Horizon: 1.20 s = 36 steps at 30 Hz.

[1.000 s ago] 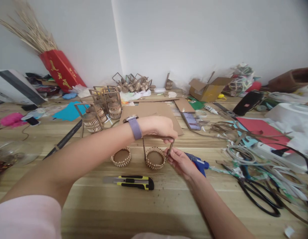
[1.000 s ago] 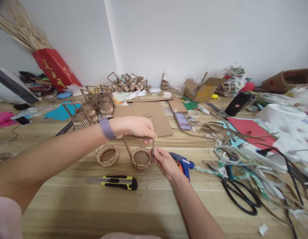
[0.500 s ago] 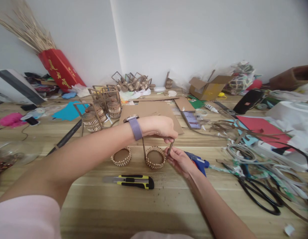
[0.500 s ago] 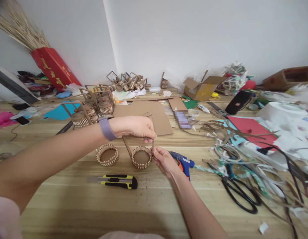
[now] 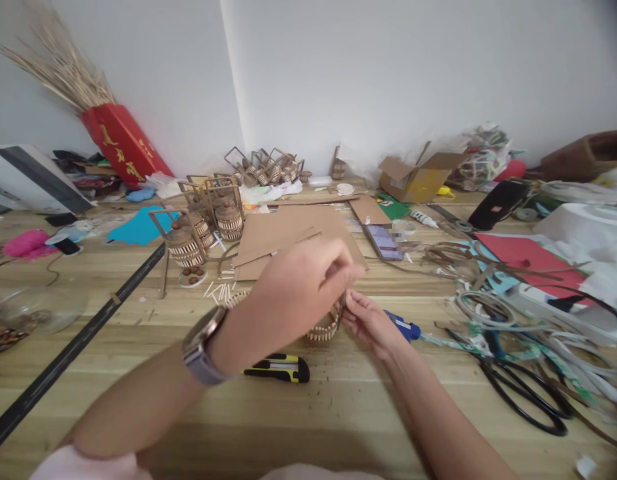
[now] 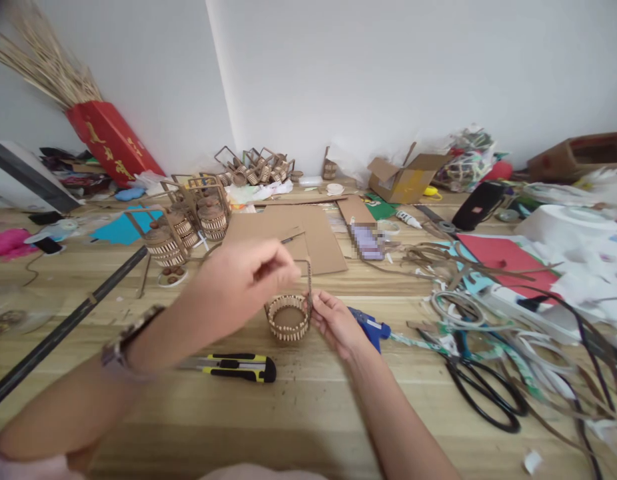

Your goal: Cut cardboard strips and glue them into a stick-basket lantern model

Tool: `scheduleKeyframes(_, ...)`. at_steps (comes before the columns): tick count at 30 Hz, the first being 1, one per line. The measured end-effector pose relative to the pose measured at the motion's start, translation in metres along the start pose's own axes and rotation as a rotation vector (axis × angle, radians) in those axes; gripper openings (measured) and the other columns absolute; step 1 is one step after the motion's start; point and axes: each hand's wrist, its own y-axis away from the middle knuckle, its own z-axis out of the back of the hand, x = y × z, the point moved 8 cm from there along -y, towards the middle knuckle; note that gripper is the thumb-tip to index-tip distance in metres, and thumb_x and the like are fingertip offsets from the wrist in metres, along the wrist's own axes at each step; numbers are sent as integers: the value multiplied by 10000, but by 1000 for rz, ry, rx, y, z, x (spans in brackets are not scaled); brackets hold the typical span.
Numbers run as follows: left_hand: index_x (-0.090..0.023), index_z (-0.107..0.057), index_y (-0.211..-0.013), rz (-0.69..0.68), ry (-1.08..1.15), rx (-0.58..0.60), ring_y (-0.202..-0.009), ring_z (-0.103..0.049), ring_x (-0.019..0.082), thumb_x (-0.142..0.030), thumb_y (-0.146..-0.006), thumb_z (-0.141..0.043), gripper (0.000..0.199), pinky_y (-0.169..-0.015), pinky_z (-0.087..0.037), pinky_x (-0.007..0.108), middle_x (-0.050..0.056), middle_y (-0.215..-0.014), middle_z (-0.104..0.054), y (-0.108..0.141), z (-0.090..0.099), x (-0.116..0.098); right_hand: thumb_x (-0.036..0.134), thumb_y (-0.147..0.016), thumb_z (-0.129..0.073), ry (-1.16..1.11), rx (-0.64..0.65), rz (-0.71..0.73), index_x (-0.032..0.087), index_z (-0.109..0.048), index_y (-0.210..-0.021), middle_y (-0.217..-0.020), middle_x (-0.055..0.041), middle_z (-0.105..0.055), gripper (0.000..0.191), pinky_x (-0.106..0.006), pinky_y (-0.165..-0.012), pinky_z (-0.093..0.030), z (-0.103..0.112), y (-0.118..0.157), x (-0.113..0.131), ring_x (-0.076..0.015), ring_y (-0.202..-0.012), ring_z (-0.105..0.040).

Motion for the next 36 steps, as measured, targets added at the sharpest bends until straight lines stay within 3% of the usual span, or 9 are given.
scheduleKeyframes(3,-184,-672,-895,201,226,132,-735,-635,141,-232,-902,-596,90,-717,-462,248,3,-821,-722,27,-45,38,476,-587,-904,22,4,-28,182,-643,-760,-602,67,-455,429,-185,-474,-260,-7,6,13,-50,-519,-270)
scheduleKeyframes(6,-163,-673,-1081,334,386,72,-844,-659,176,-229,-866,-626,230,-761,-479,271,50,-933,-738,33,-80,78,474,-560,-916,58,10,-80,168,-653,-835,-591,78,-453,489,-175,-450,-205,-15,12,20,-30,-491,-253)
scheduleKeyframes(10,-150,-703,-1016,329,687,109,-863,-660,179,-243,-840,-623,215,-775,-487,269,58,-956,-738,28,-109,88,484,-566,-907,104,-6,-104,172,-628,-880,-551,98,-430,523,-177,-429,-145,-22,21,25,-21,-453,-238)
scheduleKeyframes(17,-149,-688,-815,360,893,44,-685,-551,124,-365,-818,-673,217,-653,-424,230,-9,-719,-624,34,-108,87,600,-696,-767,328,-51,0,178,-642,-1024,-445,112,-401,548,-207,-411,-193,-29,41,42,-63,-395,-316)
scheduleKeyframes(21,-139,-672,-808,380,1113,47,-645,-503,97,-498,-795,-734,364,-618,-399,215,-17,-700,-570,33,-109,90,652,-732,-687,527,-113,100,190,-656,-972,-695,5,-642,521,-235,-427,-301,-26,54,61,-73,-442,-418)
scheduleKeyframes(23,-133,-683,-811,391,1200,46,-654,-506,93,-536,-770,-759,412,-625,-403,211,-8,-717,-579,31,-108,90,662,-777,-614,678,-185,164,197,-652,-951,-829,-46,-699,498,-258,-455,-358,-14,63,70,-93,-482,-465)
scheduleKeyframes(26,-123,-696,-791,397,1285,31,-655,-504,80,-535,-724,-807,432,-630,-410,201,11,-767,-612,27,-105,89,613,-860,-481,1093,-369,215,217,-652,-869,-735,-58,-691,432,-314,-567,-435,21,80,77,-178,-589,-580)
scheduleKeyframes(30,-125,-685,-750,436,1361,6,-651,-514,76,-518,-656,-862,442,-630,-427,195,10,-758,-620,25,-105,91,554,-853,-473,1583,-618,40,229,-631,-763,-804,-122,-725,372,-383,-657,-449,75,100,61,-292,-739,-672)
scheduleKeyframes(36,-121,-684,-772,464,1367,0,-645,-513,70,-496,-646,-870,436,-616,-440,194,7,-756,-618,21,-106,96,545,-792,-550,1507,-637,-171,232,-595,-751,-830,-147,-747,319,-375,-638,-465,106,97,32,-319,-782,-700)
